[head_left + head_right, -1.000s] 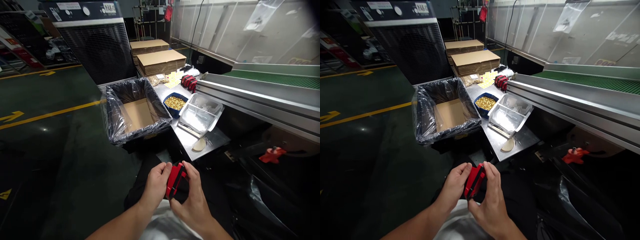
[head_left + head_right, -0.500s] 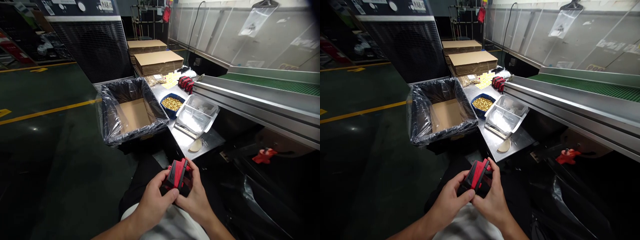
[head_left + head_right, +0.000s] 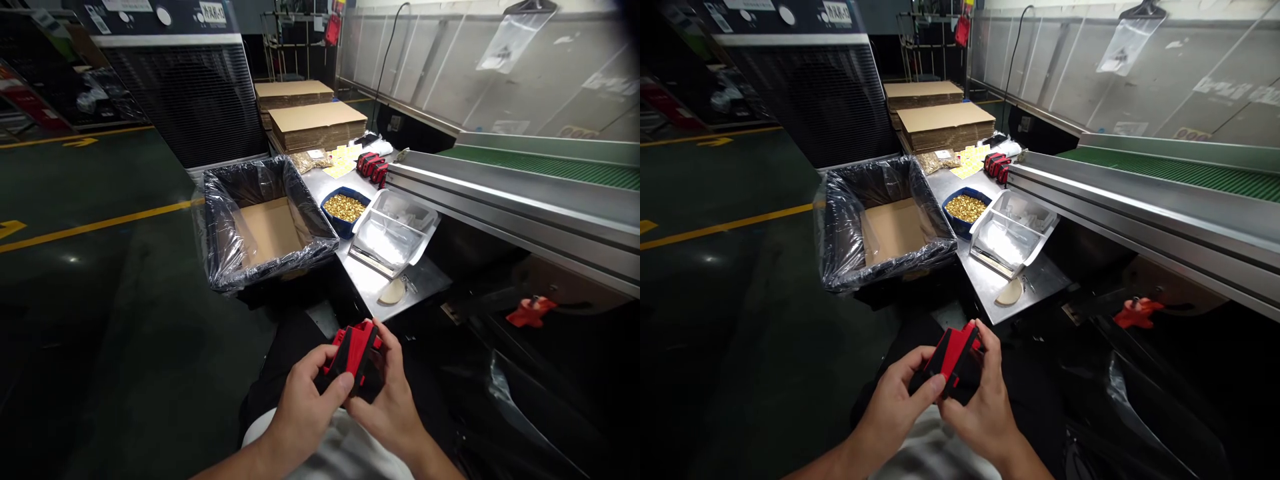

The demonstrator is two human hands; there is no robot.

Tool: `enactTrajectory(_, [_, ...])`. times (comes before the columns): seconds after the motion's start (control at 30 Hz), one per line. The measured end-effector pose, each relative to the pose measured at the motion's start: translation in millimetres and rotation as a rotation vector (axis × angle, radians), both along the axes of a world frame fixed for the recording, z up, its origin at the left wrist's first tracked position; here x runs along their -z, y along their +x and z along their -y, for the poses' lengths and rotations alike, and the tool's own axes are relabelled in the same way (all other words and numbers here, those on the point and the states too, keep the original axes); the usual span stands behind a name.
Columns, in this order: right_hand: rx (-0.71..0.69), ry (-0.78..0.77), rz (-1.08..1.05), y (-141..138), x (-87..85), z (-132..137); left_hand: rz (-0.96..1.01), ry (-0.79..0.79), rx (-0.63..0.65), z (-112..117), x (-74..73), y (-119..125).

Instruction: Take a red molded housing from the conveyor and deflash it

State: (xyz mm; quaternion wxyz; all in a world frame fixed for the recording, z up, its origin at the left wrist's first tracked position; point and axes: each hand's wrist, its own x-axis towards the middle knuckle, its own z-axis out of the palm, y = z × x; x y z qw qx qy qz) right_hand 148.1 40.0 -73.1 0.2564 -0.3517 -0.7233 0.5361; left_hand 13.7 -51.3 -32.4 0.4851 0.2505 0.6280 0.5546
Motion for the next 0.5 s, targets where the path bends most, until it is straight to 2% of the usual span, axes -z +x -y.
enactTrajectory(0.1, [0.006,0.074,0.021,-1,2.5,0,0.152,-0.002,-0.059,-2,5.0,4])
enactTrajectory(0.3, [0.073,0.241,0.019,-5,5.0,9,0.344,0.004,-0.282,-9,15.3,18])
enactTrajectory(0.5, [0.067,0.292,0.022,-4,9.7,15,0.38,-0.068,-0.321,-17,16.5,19])
